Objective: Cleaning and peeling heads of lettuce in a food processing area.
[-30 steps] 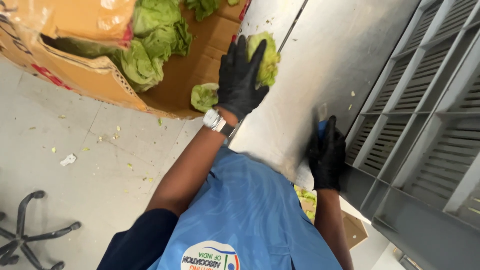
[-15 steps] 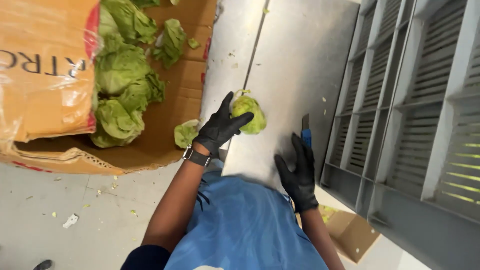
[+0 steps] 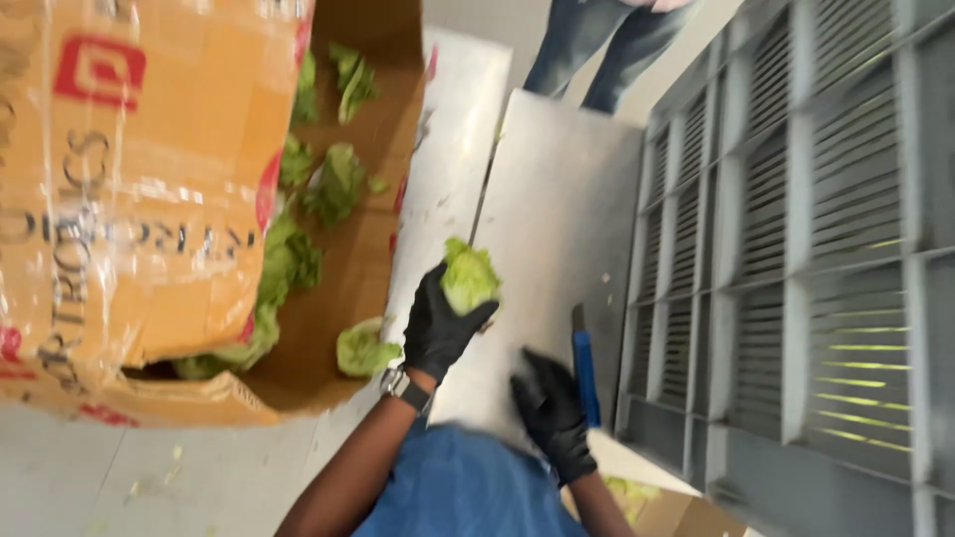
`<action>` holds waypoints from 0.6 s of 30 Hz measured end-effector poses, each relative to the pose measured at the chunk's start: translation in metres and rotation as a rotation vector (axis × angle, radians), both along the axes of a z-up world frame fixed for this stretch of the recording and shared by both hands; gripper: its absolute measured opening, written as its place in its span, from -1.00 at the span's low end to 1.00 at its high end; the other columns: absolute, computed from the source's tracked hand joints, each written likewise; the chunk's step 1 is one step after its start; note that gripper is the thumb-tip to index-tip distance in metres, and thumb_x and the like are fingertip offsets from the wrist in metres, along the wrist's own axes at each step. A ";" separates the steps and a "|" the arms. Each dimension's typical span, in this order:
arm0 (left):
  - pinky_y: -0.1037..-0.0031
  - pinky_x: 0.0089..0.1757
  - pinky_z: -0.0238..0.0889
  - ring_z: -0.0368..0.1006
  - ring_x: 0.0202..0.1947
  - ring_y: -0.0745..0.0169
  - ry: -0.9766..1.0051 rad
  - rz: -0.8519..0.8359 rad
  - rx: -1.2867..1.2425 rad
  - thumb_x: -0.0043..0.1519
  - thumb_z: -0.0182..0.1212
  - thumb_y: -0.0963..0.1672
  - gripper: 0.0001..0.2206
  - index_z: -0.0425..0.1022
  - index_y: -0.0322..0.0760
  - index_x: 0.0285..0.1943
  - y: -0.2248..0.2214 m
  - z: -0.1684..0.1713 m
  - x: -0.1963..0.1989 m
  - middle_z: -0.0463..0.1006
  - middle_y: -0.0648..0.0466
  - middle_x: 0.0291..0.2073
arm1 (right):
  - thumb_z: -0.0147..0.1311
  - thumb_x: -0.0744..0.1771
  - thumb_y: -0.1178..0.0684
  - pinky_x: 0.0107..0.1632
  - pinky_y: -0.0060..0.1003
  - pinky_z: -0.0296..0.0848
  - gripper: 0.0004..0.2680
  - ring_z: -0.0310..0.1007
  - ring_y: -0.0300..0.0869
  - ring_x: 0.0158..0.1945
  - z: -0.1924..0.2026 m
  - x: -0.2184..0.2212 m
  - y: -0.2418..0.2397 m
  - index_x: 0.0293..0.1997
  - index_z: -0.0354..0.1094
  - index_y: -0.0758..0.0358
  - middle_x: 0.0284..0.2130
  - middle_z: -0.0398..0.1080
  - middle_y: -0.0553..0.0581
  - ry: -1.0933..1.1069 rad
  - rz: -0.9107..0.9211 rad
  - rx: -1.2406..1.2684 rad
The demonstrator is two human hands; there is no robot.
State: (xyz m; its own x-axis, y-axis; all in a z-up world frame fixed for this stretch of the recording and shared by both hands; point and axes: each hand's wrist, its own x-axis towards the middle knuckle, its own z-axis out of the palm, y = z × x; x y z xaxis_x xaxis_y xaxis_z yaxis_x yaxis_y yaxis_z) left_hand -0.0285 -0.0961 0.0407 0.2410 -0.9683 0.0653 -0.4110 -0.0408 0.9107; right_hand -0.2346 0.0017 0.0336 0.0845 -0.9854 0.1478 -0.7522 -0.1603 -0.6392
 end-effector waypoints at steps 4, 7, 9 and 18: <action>0.17 0.05 0.36 0.44 0.11 -0.18 0.000 0.005 0.038 -0.12 0.61 0.01 -0.14 0.23 -0.34 0.33 -0.002 -0.018 -0.003 0.48 -0.23 0.11 | 0.24 0.29 0.01 0.08 -0.11 0.45 -0.65 0.47 0.09 0.03 0.018 0.023 0.003 0.20 0.41 0.15 -0.03 0.47 0.26 -0.023 0.057 -0.037; 0.19 0.06 0.36 0.43 0.12 -0.16 -0.032 -0.074 0.069 -0.10 0.61 -0.01 -0.17 0.25 -0.31 0.33 0.006 -0.007 0.004 0.46 -0.21 0.12 | 0.24 0.29 0.03 0.05 -0.16 0.46 -0.67 0.49 0.04 0.02 0.024 0.026 -0.005 0.18 0.42 0.15 -0.04 0.49 0.22 -0.091 0.007 0.035; 0.24 0.10 0.34 0.43 0.16 -0.08 0.037 -0.258 0.150 -0.09 0.58 -0.05 -0.20 0.25 -0.28 0.35 0.019 0.006 0.014 0.47 -0.15 0.15 | 0.23 0.30 0.05 0.04 -0.22 0.48 -0.67 0.50 -0.05 -0.02 0.005 0.020 -0.008 0.21 0.40 0.17 -0.02 0.51 0.17 -0.237 -0.094 0.063; 0.27 0.35 0.08 0.07 0.52 -0.11 0.194 -0.706 -0.046 0.08 0.37 -0.25 -0.25 0.14 -0.23 0.52 0.071 -0.026 0.044 0.13 -0.20 0.52 | 0.12 0.38 0.15 0.23 -0.28 0.39 -0.55 0.34 -0.16 0.30 -0.007 0.008 -0.034 0.47 0.09 0.19 0.33 0.27 0.17 -0.550 0.175 0.303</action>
